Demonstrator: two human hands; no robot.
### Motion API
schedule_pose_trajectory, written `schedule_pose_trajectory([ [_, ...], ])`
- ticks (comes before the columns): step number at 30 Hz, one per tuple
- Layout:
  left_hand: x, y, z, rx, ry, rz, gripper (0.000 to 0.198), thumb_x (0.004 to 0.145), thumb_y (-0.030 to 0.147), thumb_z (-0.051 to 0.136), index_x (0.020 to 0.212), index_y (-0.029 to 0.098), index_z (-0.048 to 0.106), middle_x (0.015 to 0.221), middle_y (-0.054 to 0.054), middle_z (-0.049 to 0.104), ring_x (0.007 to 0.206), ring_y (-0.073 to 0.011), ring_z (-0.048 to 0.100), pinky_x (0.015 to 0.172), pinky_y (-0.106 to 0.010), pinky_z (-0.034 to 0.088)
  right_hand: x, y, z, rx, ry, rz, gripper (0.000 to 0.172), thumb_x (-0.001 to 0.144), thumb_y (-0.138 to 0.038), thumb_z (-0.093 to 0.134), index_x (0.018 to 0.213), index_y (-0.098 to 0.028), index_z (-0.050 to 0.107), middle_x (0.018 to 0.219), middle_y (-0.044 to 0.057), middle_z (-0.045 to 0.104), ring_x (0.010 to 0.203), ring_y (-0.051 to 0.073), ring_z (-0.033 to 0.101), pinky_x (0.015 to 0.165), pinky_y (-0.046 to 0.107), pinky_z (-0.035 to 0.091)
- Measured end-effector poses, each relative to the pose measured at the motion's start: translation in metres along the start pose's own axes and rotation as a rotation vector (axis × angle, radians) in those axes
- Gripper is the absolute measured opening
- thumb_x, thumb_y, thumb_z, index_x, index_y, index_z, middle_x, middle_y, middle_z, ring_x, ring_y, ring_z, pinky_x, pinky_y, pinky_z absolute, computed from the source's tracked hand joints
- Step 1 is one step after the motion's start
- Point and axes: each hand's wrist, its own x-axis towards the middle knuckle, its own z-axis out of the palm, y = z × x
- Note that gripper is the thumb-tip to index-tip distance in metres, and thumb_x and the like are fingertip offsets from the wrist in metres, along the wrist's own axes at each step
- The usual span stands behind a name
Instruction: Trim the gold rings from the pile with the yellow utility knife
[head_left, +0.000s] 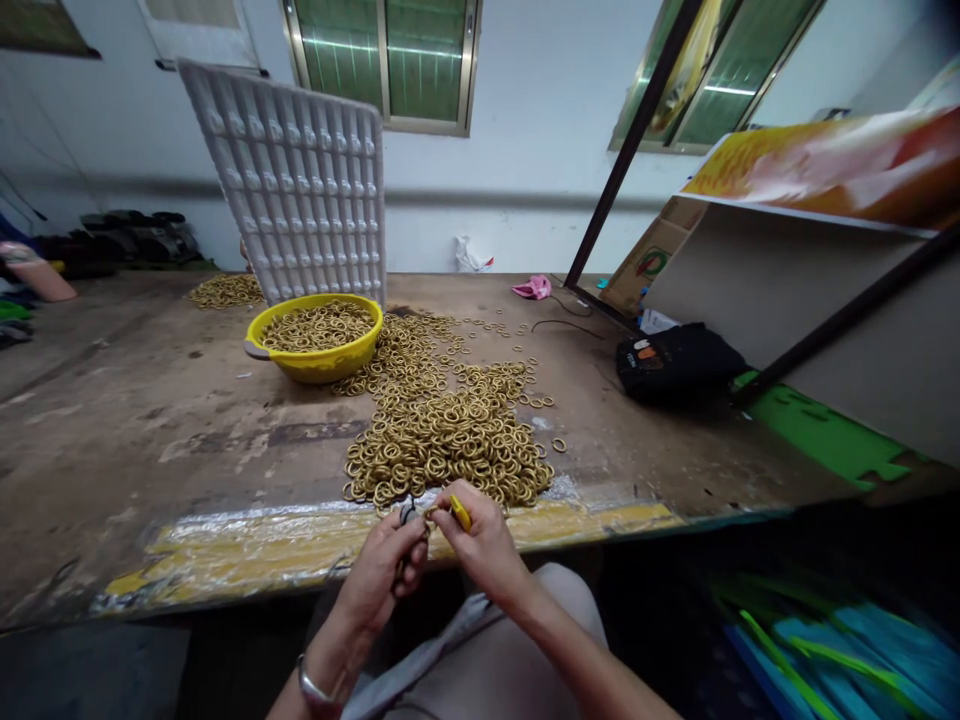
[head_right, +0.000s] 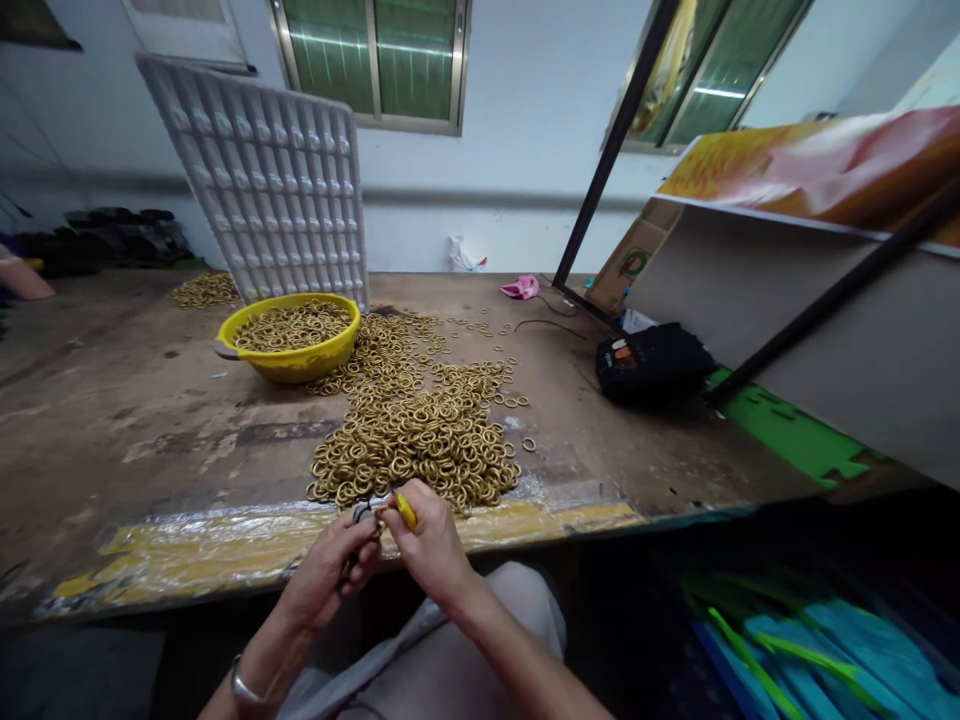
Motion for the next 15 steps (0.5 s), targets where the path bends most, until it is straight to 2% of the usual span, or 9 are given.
schedule_pose_trajectory([
  [3, 0.006, -0.005, 0.004, -0.164, 0.062, 0.011, 0.042, 0.067, 0.044, 0.074, 0.072, 0.02, 0.041, 0.052, 0.01, 0.043, 0.037, -0.0026, 0.031, 0.034, -0.012, 0.019, -0.006, 0.003, 0.003, -0.205, -0.046, -0.132, 0.01, 0.087, -0.014, 0.049, 0.088, -0.019, 0.057, 0.091, 0.004, 0.055, 0.08, 0.015, 0.052, 0.07, 0.025, 0.04],
  [6, 0.009, -0.008, 0.01, -0.161, 0.146, 0.048, 0.041, 0.065, 0.044, 0.075, 0.071, 0.02, 0.041, 0.049, 0.01, 0.04, 0.037, -0.0033, 0.031, 0.035, -0.014, 0.022, -0.011, 0.002, 0.007, -0.39, -0.133, -0.162, 0.017, 0.079, -0.007, 0.05, 0.089, -0.02, 0.054, 0.096, 0.005, 0.054, 0.077, 0.016, 0.052, 0.066, 0.025, 0.039],
  [9, 0.013, -0.004, 0.011, -0.044, 0.262, 0.156, 0.039, 0.068, 0.046, 0.071, 0.07, 0.02, 0.042, 0.047, 0.01, 0.039, 0.036, -0.0045, 0.032, 0.035, -0.015, 0.023, -0.017, -0.007, 0.01, -0.353, -0.141, -0.13, 0.017, 0.075, -0.004, 0.05, 0.081, -0.02, 0.05, 0.088, 0.003, 0.053, 0.076, 0.016, 0.051, 0.065, 0.024, 0.039],
  [12, 0.017, 0.011, 0.0, -0.006, 0.368, 0.261, 0.039, 0.071, 0.046, 0.068, 0.068, 0.021, 0.039, 0.048, 0.011, 0.04, 0.036, -0.0033, 0.031, 0.034, -0.013, 0.02, -0.022, -0.015, 0.009, -0.253, -0.189, -0.15, 0.019, 0.074, -0.002, 0.049, 0.082, -0.02, 0.049, 0.086, 0.003, 0.054, 0.079, 0.016, 0.052, 0.068, 0.024, 0.039],
  [15, 0.016, 0.029, -0.012, 0.036, 0.395, 0.319, 0.039, 0.069, 0.045, 0.071, 0.069, 0.02, 0.041, 0.05, 0.01, 0.044, 0.036, -0.0028, 0.033, 0.034, -0.012, 0.02, -0.016, -0.01, 0.002, -0.325, -0.176, -0.062, 0.015, 0.078, -0.005, 0.05, 0.082, -0.019, 0.053, 0.085, 0.004, 0.055, 0.076, 0.016, 0.053, 0.067, 0.025, 0.04],
])
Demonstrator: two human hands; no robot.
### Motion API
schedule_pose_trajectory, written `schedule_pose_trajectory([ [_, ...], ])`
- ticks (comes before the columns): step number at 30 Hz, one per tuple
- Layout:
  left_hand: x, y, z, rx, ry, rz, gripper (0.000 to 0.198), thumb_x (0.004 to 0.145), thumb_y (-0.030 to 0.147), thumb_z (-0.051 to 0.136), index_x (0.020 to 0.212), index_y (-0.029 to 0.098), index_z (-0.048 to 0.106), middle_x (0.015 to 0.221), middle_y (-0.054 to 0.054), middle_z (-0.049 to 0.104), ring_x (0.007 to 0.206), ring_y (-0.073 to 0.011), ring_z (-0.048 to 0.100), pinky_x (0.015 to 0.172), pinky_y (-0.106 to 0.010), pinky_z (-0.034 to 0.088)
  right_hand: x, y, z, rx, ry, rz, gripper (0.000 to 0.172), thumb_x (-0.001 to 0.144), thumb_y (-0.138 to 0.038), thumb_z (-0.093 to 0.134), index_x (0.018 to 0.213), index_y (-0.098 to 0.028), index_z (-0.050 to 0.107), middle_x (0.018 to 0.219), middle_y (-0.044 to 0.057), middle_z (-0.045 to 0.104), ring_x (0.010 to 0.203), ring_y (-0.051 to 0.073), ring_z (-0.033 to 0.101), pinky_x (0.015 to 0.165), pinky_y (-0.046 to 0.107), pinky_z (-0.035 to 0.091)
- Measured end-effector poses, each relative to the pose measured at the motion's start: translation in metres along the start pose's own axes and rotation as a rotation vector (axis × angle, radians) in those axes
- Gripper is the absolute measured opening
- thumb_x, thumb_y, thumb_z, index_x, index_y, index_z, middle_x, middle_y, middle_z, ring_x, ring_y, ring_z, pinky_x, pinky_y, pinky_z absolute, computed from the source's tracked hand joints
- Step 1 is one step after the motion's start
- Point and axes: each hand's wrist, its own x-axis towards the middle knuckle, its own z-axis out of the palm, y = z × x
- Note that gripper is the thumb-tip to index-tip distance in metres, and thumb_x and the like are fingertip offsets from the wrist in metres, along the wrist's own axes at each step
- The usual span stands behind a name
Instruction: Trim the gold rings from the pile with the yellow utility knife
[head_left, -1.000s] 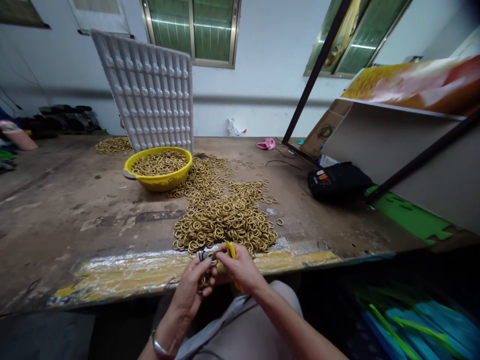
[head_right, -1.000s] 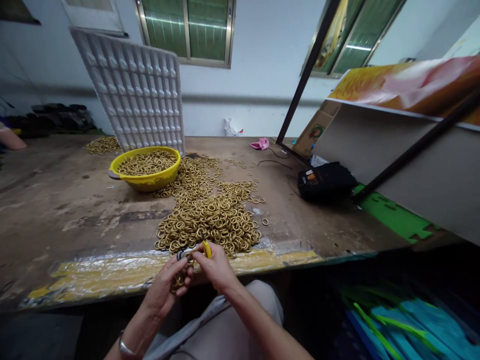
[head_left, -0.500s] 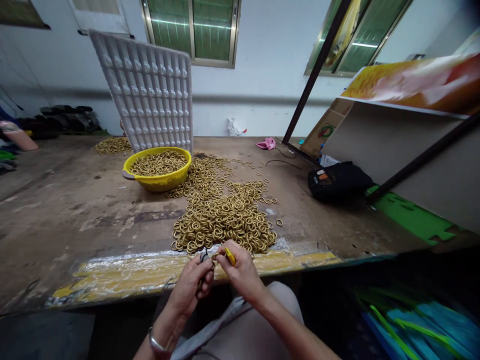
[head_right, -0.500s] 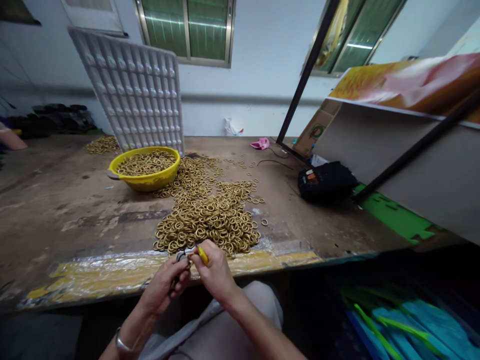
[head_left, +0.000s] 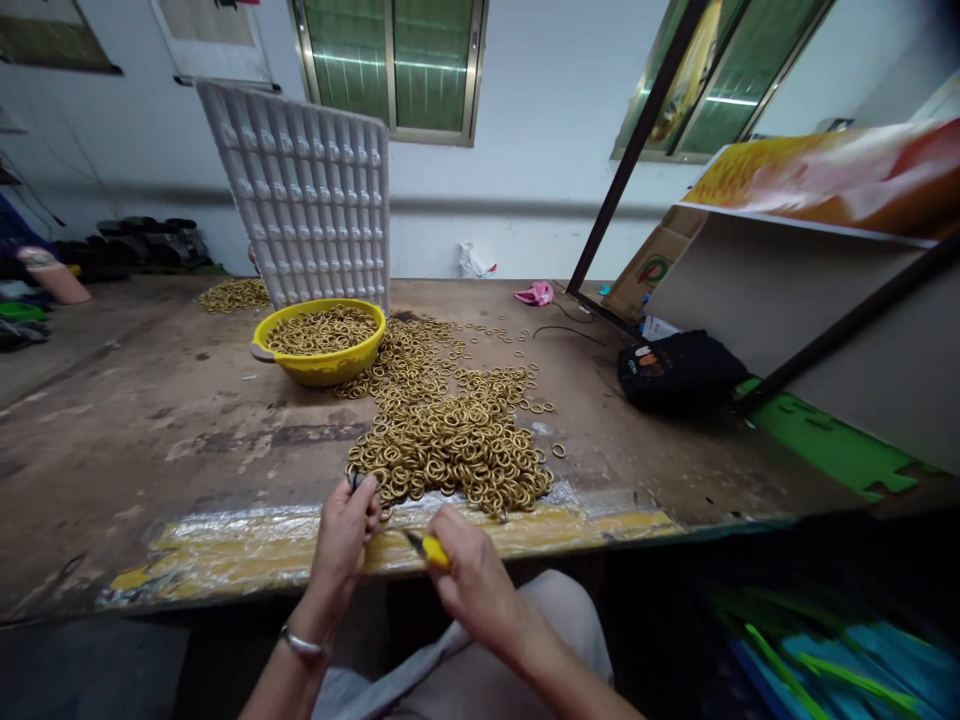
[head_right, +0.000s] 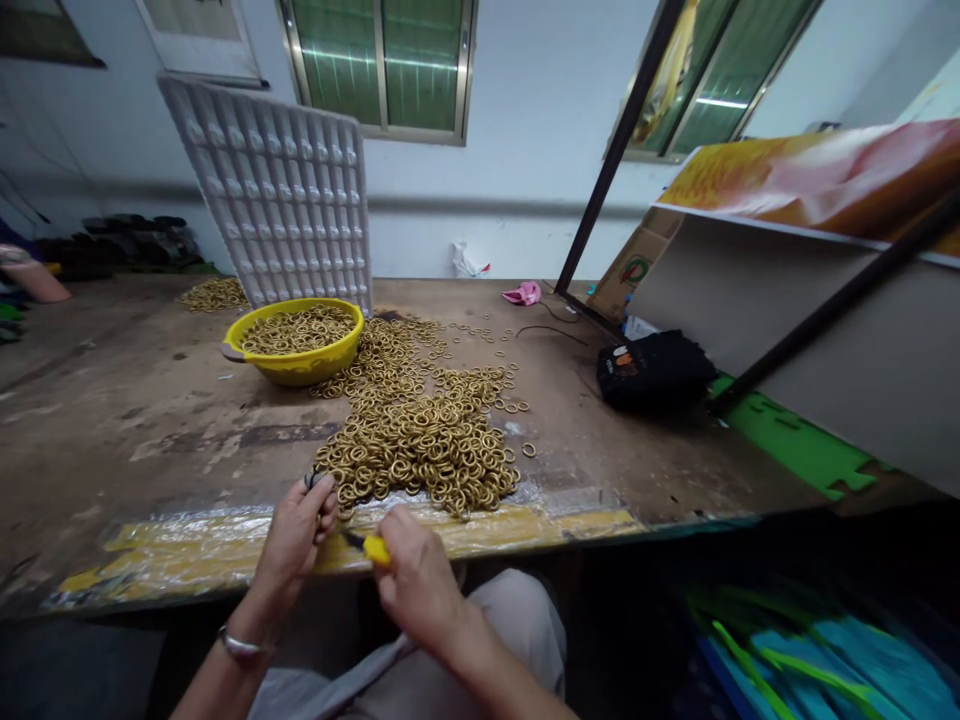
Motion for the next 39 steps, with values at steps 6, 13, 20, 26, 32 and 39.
schedule_pose_trajectory([
  [6, -0.024, 0.007, 0.005, 0.161, -0.242, 0.02, 0.037, 0.076, 0.05, 0.066, 0.071, 0.015, 0.054, 0.057, 0.004, 0.054, 0.037, -0.0022, 0.032, 0.033, -0.013, 0.02, 0.022, 0.015, -0.015, 0.07, 0.14, 0.2, 0.03, 0.084, -0.024, 0.062, 0.113, -0.019, 0.061, 0.101, 0.007, 0.061, 0.09, 0.019, 0.058, 0.081, 0.029, 0.043],
  [13, -0.041, 0.005, 0.008, 0.121, -0.413, -0.04, 0.035, 0.076, 0.047, 0.069, 0.081, 0.014, 0.061, 0.066, -0.001, 0.06, 0.039, -0.0026, 0.036, 0.034, -0.014, 0.02, 0.018, -0.004, -0.012, 0.574, 0.047, 0.17, 0.021, 0.088, -0.033, 0.056, 0.082, -0.018, 0.068, 0.074, 0.001, 0.06, 0.072, 0.014, 0.055, 0.071, 0.024, 0.042],
  [20, -0.043, 0.009, 0.003, -0.021, -0.507, -0.266, 0.038, 0.072, 0.045, 0.074, 0.09, 0.015, 0.06, 0.075, -0.001, 0.061, 0.042, -0.0016, 0.036, 0.035, -0.013, 0.019, 0.015, 0.0, -0.015, 0.603, 0.021, 0.152, 0.02, 0.088, -0.035, 0.056, 0.086, -0.02, 0.07, 0.076, 0.001, 0.06, 0.077, 0.015, 0.056, 0.075, 0.025, 0.042],
  [26, -0.046, 0.005, 0.008, 0.113, -0.436, -0.171, 0.04, 0.066, 0.047, 0.078, 0.082, 0.015, 0.061, 0.053, 0.007, 0.045, 0.04, -0.0035, 0.032, 0.036, -0.014, 0.02, 0.015, -0.002, -0.013, 0.643, 0.025, 0.251, 0.019, 0.084, -0.037, 0.061, 0.084, -0.019, 0.068, 0.071, -0.001, 0.057, 0.067, 0.013, 0.049, 0.064, 0.023, 0.04],
  [32, -0.046, 0.001, 0.006, 0.222, -0.448, -0.142, 0.04, 0.067, 0.05, 0.076, 0.076, 0.015, 0.057, 0.055, 0.006, 0.043, 0.041, -0.0039, 0.032, 0.037, -0.015, 0.022, 0.014, 0.003, -0.008, 0.634, -0.002, 0.289, 0.035, 0.09, -0.044, 0.052, 0.071, -0.017, 0.06, 0.06, -0.004, 0.044, 0.056, 0.01, 0.038, 0.055, 0.022, 0.031],
  [39, -0.049, -0.004, 0.005, 0.175, -0.394, -0.089, 0.035, 0.075, 0.048, 0.07, 0.078, 0.016, 0.057, 0.054, 0.005, 0.045, 0.044, -0.0056, 0.035, 0.039, -0.015, 0.025, -0.001, 0.009, -0.008, 0.133, 0.07, 0.127, 0.013, 0.088, -0.017, 0.049, 0.08, -0.019, 0.059, 0.076, 0.002, 0.059, 0.071, 0.015, 0.052, 0.066, 0.024, 0.036],
])
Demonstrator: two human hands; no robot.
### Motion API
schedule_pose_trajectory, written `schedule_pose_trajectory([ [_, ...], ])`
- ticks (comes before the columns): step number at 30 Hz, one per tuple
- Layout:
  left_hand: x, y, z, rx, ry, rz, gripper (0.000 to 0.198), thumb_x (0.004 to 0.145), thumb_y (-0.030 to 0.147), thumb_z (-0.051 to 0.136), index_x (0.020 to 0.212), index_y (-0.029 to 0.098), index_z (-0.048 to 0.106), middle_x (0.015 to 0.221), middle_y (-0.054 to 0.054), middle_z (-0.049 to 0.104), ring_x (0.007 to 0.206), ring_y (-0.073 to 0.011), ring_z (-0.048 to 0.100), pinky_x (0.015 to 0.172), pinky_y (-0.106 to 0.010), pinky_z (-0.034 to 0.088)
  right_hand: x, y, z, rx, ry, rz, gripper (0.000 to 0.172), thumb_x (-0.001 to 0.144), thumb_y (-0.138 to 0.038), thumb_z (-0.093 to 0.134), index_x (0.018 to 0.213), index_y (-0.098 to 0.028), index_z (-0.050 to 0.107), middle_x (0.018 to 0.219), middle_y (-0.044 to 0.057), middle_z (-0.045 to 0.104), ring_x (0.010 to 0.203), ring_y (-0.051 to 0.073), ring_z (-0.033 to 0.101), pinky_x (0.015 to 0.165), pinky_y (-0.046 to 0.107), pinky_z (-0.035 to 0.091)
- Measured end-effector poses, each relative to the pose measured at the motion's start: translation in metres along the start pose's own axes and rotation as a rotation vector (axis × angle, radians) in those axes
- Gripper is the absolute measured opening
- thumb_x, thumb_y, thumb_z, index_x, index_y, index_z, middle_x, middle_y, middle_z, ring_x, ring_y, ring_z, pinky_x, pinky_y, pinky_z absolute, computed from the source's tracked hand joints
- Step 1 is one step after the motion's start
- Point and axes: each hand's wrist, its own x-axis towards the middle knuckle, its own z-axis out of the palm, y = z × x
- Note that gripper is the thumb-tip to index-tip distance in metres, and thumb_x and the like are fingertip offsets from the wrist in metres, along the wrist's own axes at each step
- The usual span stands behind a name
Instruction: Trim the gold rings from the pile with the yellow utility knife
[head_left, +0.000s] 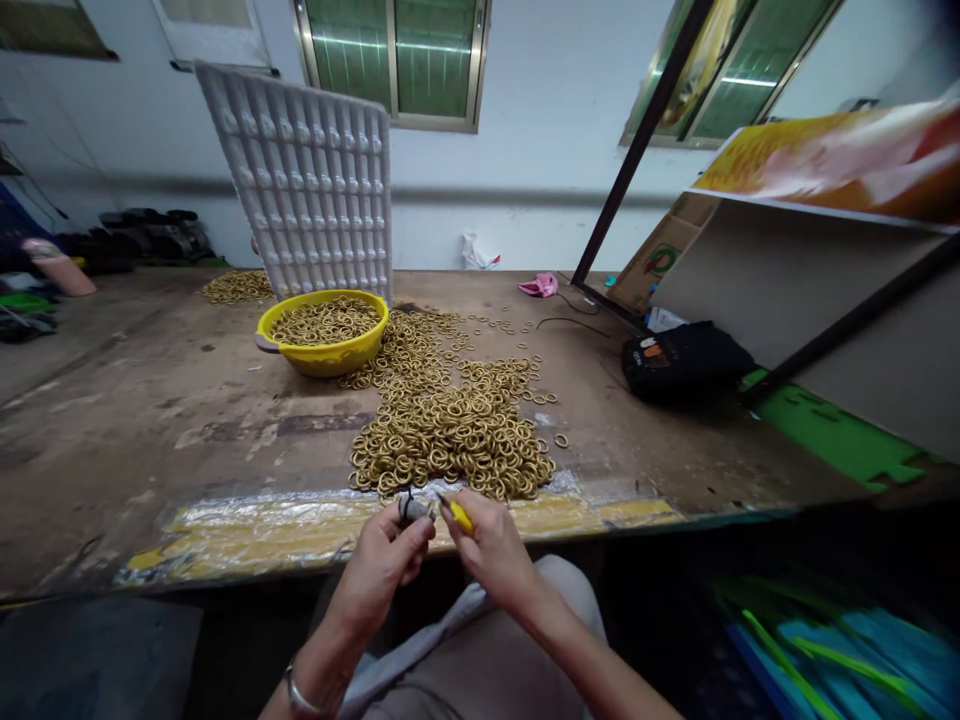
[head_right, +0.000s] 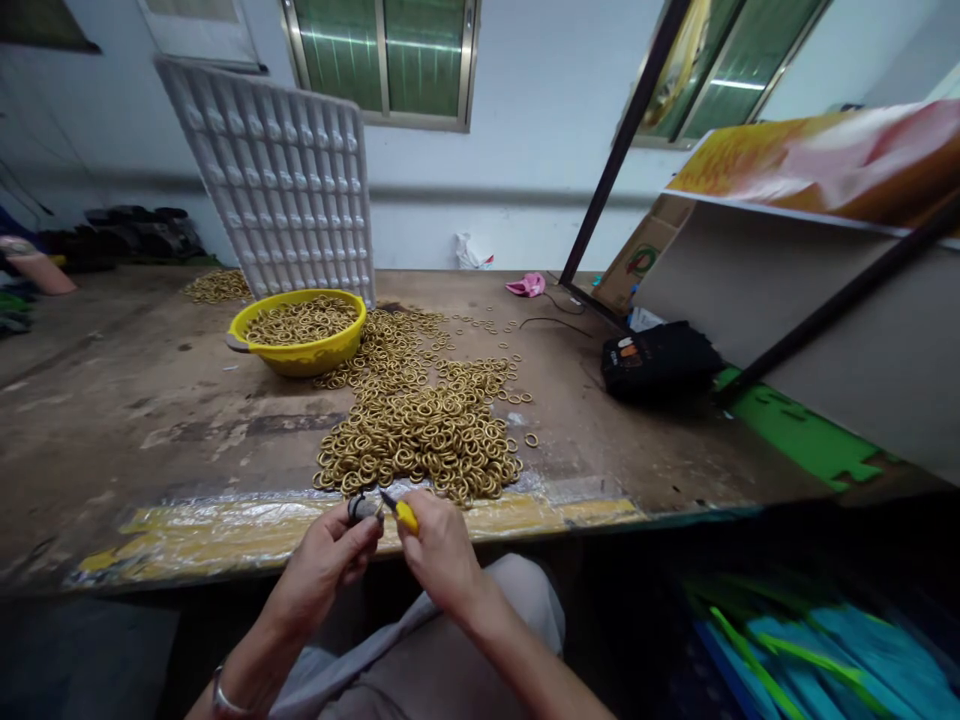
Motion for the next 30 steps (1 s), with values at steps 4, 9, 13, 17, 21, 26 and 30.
schedule_pose_trajectory([
  [4, -0.001, -0.002, 0.002, 0.01, 0.016, 0.012, 0.036, 0.074, 0.05, 0.07, 0.079, 0.016, 0.057, 0.053, 0.006, 0.044, 0.043, -0.0058, 0.033, 0.039, -0.015, 0.025, -0.008, -0.003, 0.001, -0.295, -0.055, -0.038, 0.024, 0.077, -0.002, 0.05, 0.091, -0.019, 0.059, 0.086, 0.004, 0.064, 0.079, 0.017, 0.058, 0.07, 0.025, 0.037],
  [9, -0.002, -0.001, 0.001, 0.111, 0.02, 0.056, 0.036, 0.076, 0.051, 0.066, 0.082, 0.016, 0.059, 0.053, 0.006, 0.042, 0.044, -0.0065, 0.032, 0.041, -0.017, 0.024, -0.009, -0.006, 0.007, -0.431, -0.094, -0.018, 0.026, 0.077, 0.0, 0.047, 0.09, -0.019, 0.059, 0.084, 0.004, 0.065, 0.076, 0.017, 0.059, 0.067, 0.026, 0.036],
  [13, -0.012, 0.007, -0.002, 0.171, 0.012, 0.108, 0.03, 0.078, 0.046, 0.065, 0.079, 0.017, 0.059, 0.056, 0.005, 0.04, 0.047, -0.0085, 0.032, 0.044, -0.02, 0.025, -0.002, 0.002, 0.004, -0.504, -0.12, -0.017, 0.028, 0.077, 0.001, 0.044, 0.092, -0.018, 0.059, 0.083, 0.005, 0.067, 0.074, 0.017, 0.06, 0.065, 0.026, 0.034],
  [17, -0.032, 0.022, -0.006, 0.33, -0.04, 0.195, 0.026, 0.08, 0.039, 0.064, 0.066, 0.018, 0.057, 0.061, 0.001, 0.047, 0.057, -0.013, 0.042, 0.053, -0.022, 0.034, 0.011, 0.022, -0.015, -0.645, -0.056, 0.145, 0.021, 0.083, -0.003, 0.044, 0.084, -0.018, 0.059, 0.078, 0.006, 0.067, 0.067, 0.016, 0.059, 0.061, 0.026, 0.031],
  [21, -0.036, 0.007, -0.01, 0.475, -0.146, 0.157, 0.022, 0.081, 0.035, 0.063, 0.069, 0.017, 0.059, 0.068, -0.002, 0.056, 0.065, -0.0163, 0.048, 0.06, -0.024, 0.037, 0.019, 0.033, -0.028, -0.601, 0.046, 0.109, 0.015, 0.09, -0.017, 0.049, 0.079, -0.018, 0.059, 0.076, 0.004, 0.065, 0.07, 0.016, 0.059, 0.063, 0.025, 0.031],
  [26, -0.029, -0.073, -0.024, 0.809, -0.065, 0.16, 0.009, 0.081, 0.027, 0.059, 0.079, 0.019, 0.06, 0.072, -0.005, 0.063, 0.068, -0.0197, 0.055, 0.064, -0.027, 0.04, 0.019, 0.035, -0.008, -0.625, -0.038, 0.117, 0.013, 0.09, -0.026, 0.055, 0.081, -0.018, 0.061, 0.083, 0.004, 0.066, 0.075, 0.016, 0.06, 0.064, 0.025, 0.033],
  [30, -0.031, -0.112, -0.033, 1.155, 0.004, 0.064, 0.038, 0.075, 0.019, 0.058, 0.113, 0.014, 0.061, 0.111, -0.018, 0.065, 0.105, -0.033, 0.058, 0.093, -0.044, 0.04, 0.024, 0.038, 0.01, -0.628, -0.077, 0.171, 0.011, 0.089, -0.023, 0.054, 0.085, -0.017, 0.062, 0.089, 0.008, 0.067, 0.078, 0.018, 0.061, 0.067, 0.025, 0.035],
])
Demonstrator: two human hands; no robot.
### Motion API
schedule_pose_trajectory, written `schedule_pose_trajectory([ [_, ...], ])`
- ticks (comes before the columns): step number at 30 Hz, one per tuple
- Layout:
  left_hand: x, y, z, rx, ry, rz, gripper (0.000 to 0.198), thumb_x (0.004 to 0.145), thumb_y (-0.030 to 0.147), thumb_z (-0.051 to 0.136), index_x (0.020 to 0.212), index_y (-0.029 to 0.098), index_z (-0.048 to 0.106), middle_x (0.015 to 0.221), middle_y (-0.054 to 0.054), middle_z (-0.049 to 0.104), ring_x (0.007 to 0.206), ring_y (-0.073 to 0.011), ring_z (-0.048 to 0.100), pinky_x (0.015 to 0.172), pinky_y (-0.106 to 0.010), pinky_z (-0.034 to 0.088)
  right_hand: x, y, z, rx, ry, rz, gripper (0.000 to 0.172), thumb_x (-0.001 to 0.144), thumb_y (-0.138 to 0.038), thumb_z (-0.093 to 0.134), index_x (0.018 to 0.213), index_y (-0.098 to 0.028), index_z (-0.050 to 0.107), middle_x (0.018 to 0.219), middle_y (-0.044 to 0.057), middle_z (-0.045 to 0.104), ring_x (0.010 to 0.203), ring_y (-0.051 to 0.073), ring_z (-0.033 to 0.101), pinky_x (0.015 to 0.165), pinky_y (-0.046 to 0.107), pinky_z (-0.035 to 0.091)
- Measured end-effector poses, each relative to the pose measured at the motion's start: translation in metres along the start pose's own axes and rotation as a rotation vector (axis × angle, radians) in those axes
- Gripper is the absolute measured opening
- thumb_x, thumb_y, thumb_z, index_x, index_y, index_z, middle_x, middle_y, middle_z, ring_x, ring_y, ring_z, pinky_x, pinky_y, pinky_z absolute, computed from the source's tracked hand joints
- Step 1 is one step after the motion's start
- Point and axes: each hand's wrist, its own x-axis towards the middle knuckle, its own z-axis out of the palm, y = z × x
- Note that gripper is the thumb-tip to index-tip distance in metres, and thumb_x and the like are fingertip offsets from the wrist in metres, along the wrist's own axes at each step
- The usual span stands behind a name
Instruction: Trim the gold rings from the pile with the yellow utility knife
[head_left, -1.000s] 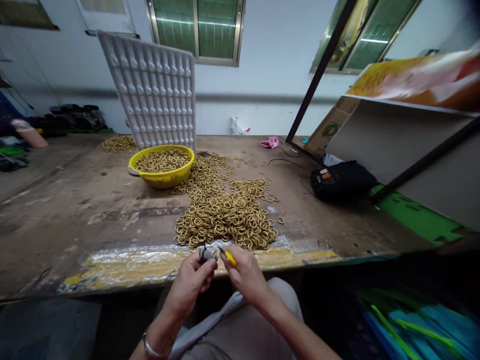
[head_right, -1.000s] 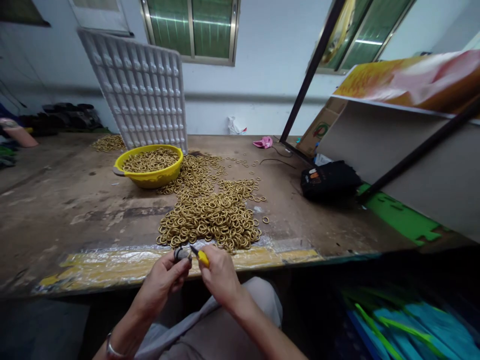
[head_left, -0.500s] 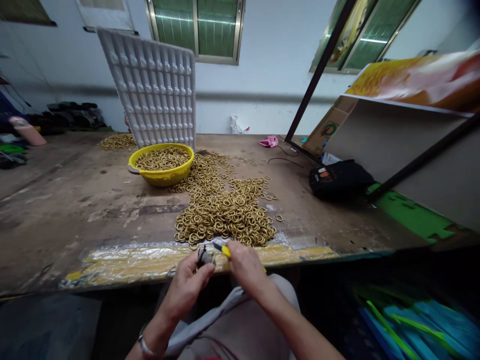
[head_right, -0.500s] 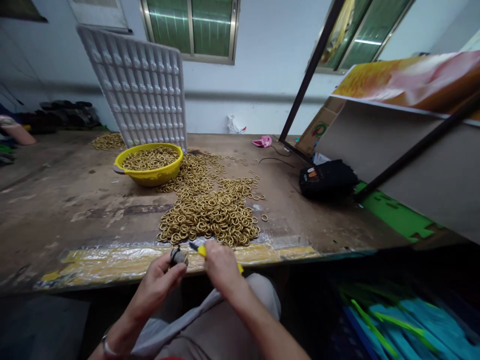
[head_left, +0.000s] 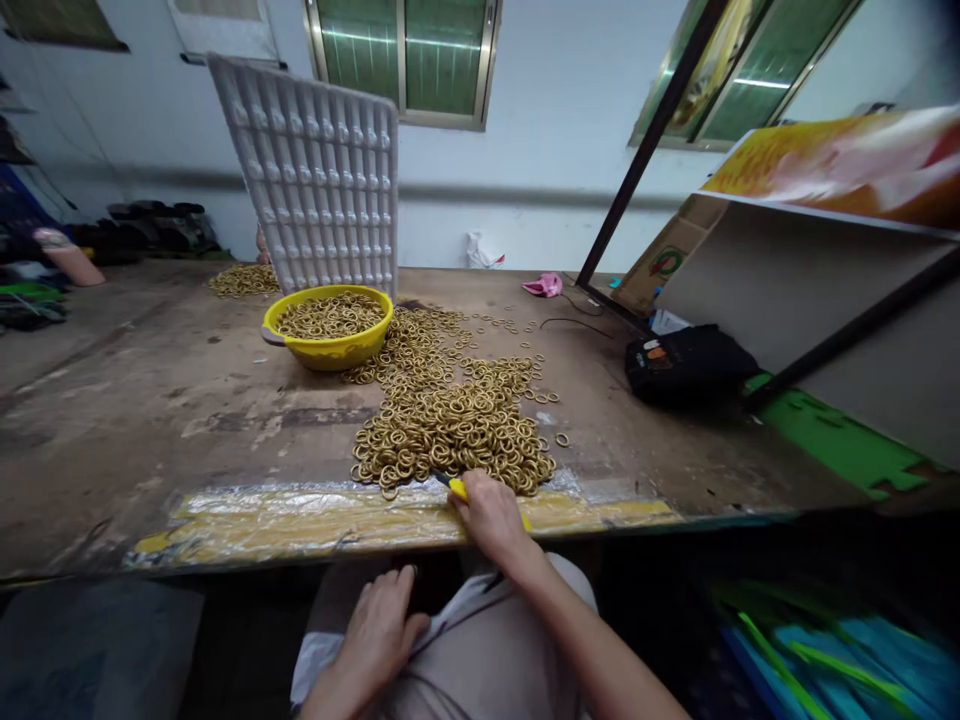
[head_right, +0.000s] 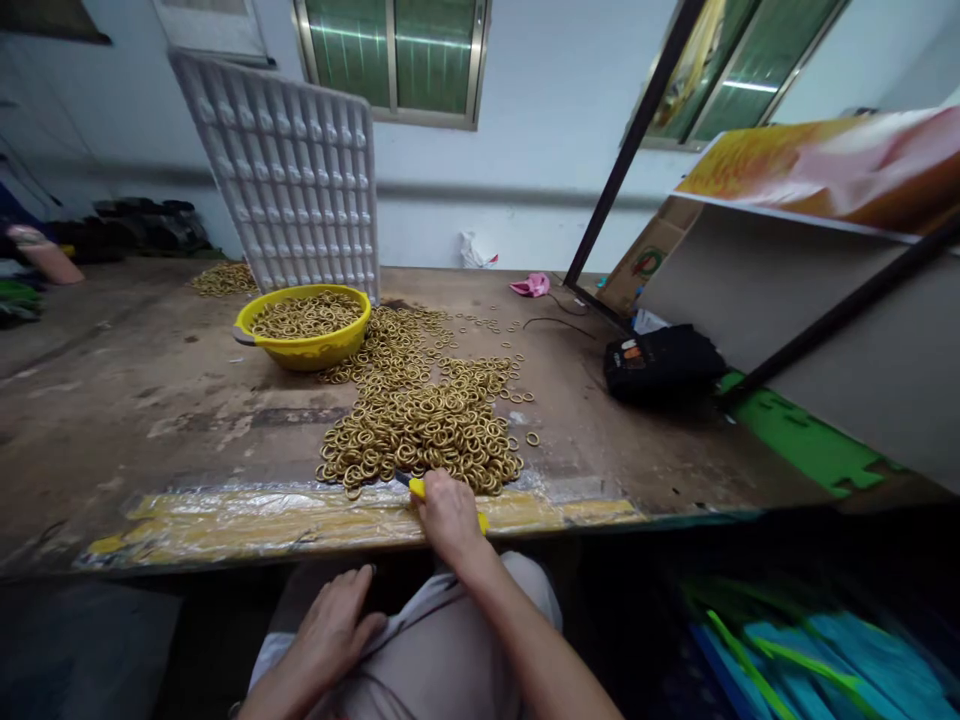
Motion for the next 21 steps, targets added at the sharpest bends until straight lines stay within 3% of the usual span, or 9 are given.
schedule_pose_trajectory([
  [1, 0.0, 0.001, 0.0, 0.035, -0.008, -0.015, 0.042, 0.074, 0.02, 0.059, 0.116, 0.013, 0.06, 0.116, -0.019, 0.063, 0.11, -0.0353, 0.056, 0.095, -0.048, 0.038, 0.002, -0.001, 0.002, 0.015, -0.007, 0.01, 0.011, 0.088, -0.02, 0.053, 0.084, -0.016, 0.063, 0.088, 0.009, 0.067, 0.078, 0.018, 0.061, 0.067, 0.025, 0.035],
  [3, 0.001, 0.009, -0.009, -0.005, -0.013, -0.009, 0.029, 0.077, 0.023, 0.058, 0.103, 0.013, 0.064, 0.107, -0.018, 0.067, 0.103, -0.0344, 0.059, 0.092, -0.047, 0.041, 0.006, -0.001, 0.002, 0.055, -0.011, 0.02, 0.011, 0.085, -0.014, 0.052, 0.08, -0.015, 0.062, 0.084, 0.009, 0.067, 0.076, 0.018, 0.061, 0.067, 0.025, 0.036],
  [4, 0.003, 0.016, -0.016, -0.093, -0.013, 0.003, 0.019, 0.079, 0.025, 0.056, 0.091, 0.013, 0.066, 0.095, -0.015, 0.069, 0.095, -0.0313, 0.061, 0.086, -0.043, 0.044, 0.007, -0.001, 0.0, 0.108, -0.011, 0.025, 0.012, 0.083, -0.014, 0.052, 0.076, -0.015, 0.061, 0.08, 0.008, 0.066, 0.074, 0.017, 0.06, 0.066, 0.025, 0.036],
  [6, 0.008, 0.033, -0.032, -0.395, -0.031, -0.008, 0.022, 0.084, 0.034, 0.053, 0.075, 0.016, 0.061, 0.073, -0.009, 0.067, 0.072, -0.0228, 0.062, 0.069, -0.034, 0.047, 0.006, -0.003, -0.005, 0.255, -0.023, 0.024, 0.015, 0.083, -0.018, 0.053, 0.069, -0.016, 0.057, 0.069, 0.004, 0.062, 0.065, 0.014, 0.056, 0.061, 0.023, 0.036],
  [8, 0.015, 0.049, -0.048, -0.8, -0.045, -0.072, 0.029, 0.085, 0.045, 0.054, 0.085, 0.016, 0.058, 0.072, -0.007, 0.066, 0.058, -0.0167, 0.058, 0.055, -0.027, 0.045, 0.001, -0.009, -0.012, 0.563, -0.083, 0.043, 0.019, 0.085, -0.025, 0.051, 0.068, -0.017, 0.053, 0.06, -0.001, 0.055, 0.053, 0.01, 0.048, 0.053, 0.021, 0.034],
  [10, 0.021, 0.061, -0.06, -1.116, -0.035, -0.103, 0.041, 0.081, 0.049, 0.061, 0.102, 0.015, 0.055, 0.083, -0.009, 0.069, 0.058, -0.0142, 0.058, 0.05, -0.024, 0.044, -0.006, -0.016, -0.019, 0.952, -0.181, 0.081, 0.021, 0.086, -0.034, 0.05, 0.073, -0.018, 0.051, 0.058, -0.005, 0.05, 0.043, 0.007, 0.037, 0.043, 0.019, 0.03],
  [13, 0.029, 0.072, -0.07, -1.39, -0.077, -0.077, 0.044, 0.078, 0.043, 0.071, 0.107, 0.014, 0.056, 0.087, -0.009, 0.068, 0.059, -0.0111, 0.058, 0.051, -0.021, 0.044, -0.016, -0.026, -0.024, 1.401, -0.276, 0.129, 0.028, 0.081, -0.044, 0.059, 0.076, -0.018, 0.05, 0.052, -0.008, 0.044, 0.038, 0.005, 0.031, 0.037, 0.017, 0.025],
  [17, 0.032, 0.078, -0.072, -1.606, -0.108, -0.094, 0.033, 0.073, 0.033, 0.078, 0.094, 0.012, 0.062, 0.079, -0.004, 0.065, 0.058, -0.0084, 0.057, 0.054, -0.02, 0.048, -0.024, -0.032, -0.021, 1.575, -0.271, 0.149, 0.035, 0.078, -0.05, 0.066, 0.08, -0.017, 0.052, 0.051, -0.007, 0.05, 0.037, 0.003, 0.032, 0.036, 0.015, 0.025],
  [21, 0.029, 0.079, -0.076, -1.725, -0.14, -0.14, 0.033, 0.07, 0.031, 0.081, 0.093, 0.013, 0.065, 0.079, -0.004, 0.065, 0.061, -0.0093, 0.059, 0.059, -0.023, 0.052, -0.027, -0.034, -0.019, 1.633, -0.246, 0.165, 0.036, 0.076, -0.049, 0.069, 0.081, -0.018, 0.051, 0.055, -0.006, 0.053, 0.037, 0.003, 0.033, 0.036, 0.015, 0.026],
])
